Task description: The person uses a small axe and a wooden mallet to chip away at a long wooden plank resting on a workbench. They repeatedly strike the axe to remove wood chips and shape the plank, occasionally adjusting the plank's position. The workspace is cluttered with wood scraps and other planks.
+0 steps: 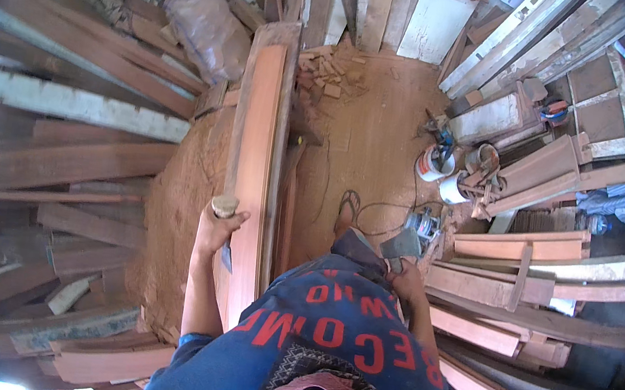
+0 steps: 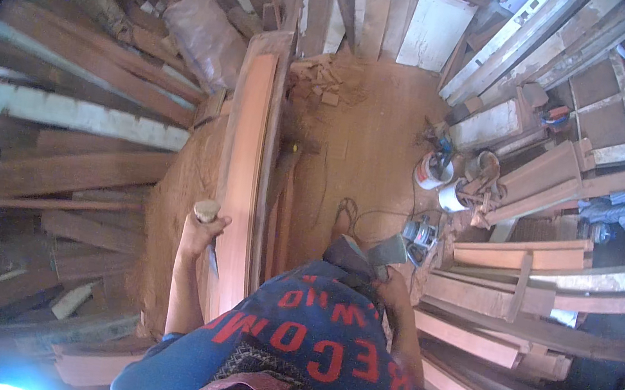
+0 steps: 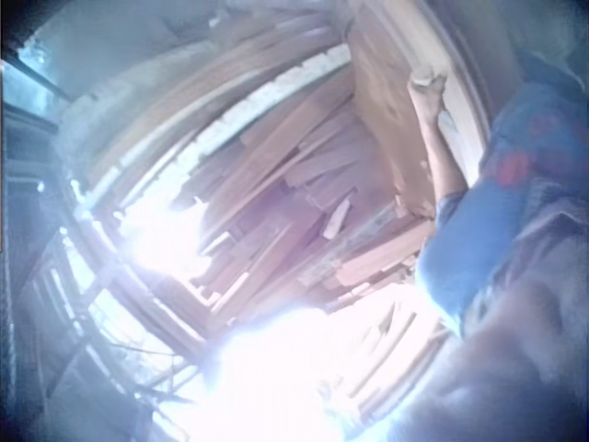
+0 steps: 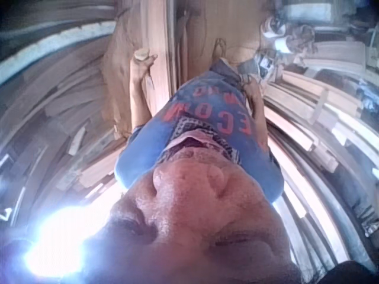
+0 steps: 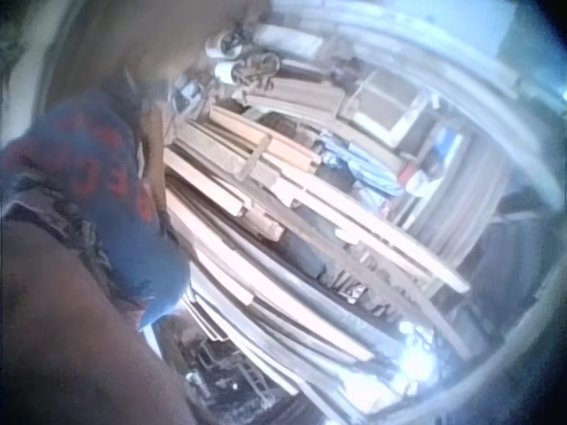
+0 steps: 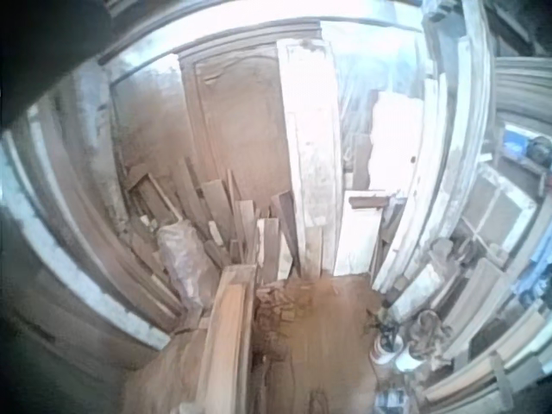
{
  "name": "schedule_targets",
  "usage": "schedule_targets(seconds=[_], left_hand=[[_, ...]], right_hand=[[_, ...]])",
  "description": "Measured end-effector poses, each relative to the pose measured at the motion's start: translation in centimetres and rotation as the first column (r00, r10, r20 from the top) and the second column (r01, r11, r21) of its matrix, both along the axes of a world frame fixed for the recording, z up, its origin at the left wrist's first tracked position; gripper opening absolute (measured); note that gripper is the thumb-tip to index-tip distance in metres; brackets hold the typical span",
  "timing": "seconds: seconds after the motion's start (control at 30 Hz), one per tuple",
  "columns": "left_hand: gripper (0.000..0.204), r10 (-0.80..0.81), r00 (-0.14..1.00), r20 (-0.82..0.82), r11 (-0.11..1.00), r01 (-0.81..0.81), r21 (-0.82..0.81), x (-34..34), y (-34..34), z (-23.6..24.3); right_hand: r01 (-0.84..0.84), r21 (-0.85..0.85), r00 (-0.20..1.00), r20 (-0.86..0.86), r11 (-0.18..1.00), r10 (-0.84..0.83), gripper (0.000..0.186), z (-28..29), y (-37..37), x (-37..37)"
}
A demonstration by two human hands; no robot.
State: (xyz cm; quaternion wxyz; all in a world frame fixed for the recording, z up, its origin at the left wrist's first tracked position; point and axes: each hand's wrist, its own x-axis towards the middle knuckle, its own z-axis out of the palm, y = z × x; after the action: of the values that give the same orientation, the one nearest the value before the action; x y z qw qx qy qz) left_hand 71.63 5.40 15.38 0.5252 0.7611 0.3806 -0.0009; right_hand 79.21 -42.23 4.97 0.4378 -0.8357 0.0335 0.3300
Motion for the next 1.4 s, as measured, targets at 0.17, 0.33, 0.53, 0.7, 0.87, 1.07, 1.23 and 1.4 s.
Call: schedule_targets(seconds=[0.17,0.33,0.53,0.7,0.87,1.07,1.23,1.4], left_hand=[[0.034,0.000,0.956,0.292,0.999,0.010,-0.034,17.5,1.4,4.9],[0.029,-0.116,0.901,0.419,0.983,0.044,0.178,26.6,2.1,10.4],[0.023,-0.261,0.847,0.463,0.960,0.177,0.216,34.6,3.0,16.2],[0.022,-0.388,0.814,0.433,0.917,0.290,0.275,40.1,7.6,16.2],[0.027,-0.535,0.782,0.319,0.843,0.473,0.255,47.1,12.2,12.6],[0.029,-0.647,0.704,0.293,0.758,0.635,0.146,55.2,18.5,0.8],[0.044,-0.687,0.655,0.314,0.700,0.712,0.047,59.3,21.6,-3.8],[0.040,-0.682,0.610,0.403,0.667,0.745,0.003,59.9,24.1,-7.7]], right_hand=[[0.214,0.086,0.975,-0.088,0.973,-0.206,0.036,-2.1,0.5,9.4],[0.300,0.165,0.954,-0.077,0.939,-0.291,0.019,-0.6,0.8,18.3],[0.404,0.174,0.910,0.020,0.898,-0.413,0.021,0.2,2.3,23.2],[0.590,0.219,0.806,-0.114,0.777,-0.581,0.020,0.7,7.0,23.6],[0.644,0.262,0.763,-0.157,0.718,-0.627,0.018,0.3,14.4,22.9],[0.673,0.175,0.731,-0.305,0.719,-0.610,0.016,1.7,25.7,18.8],[0.537,0.114,0.835,-0.218,0.836,-0.506,0.016,5.7,32.0,18.0],[0.459,0.026,0.884,-0.111,0.888,-0.453,0.032,6.5,34.5,18.7]])
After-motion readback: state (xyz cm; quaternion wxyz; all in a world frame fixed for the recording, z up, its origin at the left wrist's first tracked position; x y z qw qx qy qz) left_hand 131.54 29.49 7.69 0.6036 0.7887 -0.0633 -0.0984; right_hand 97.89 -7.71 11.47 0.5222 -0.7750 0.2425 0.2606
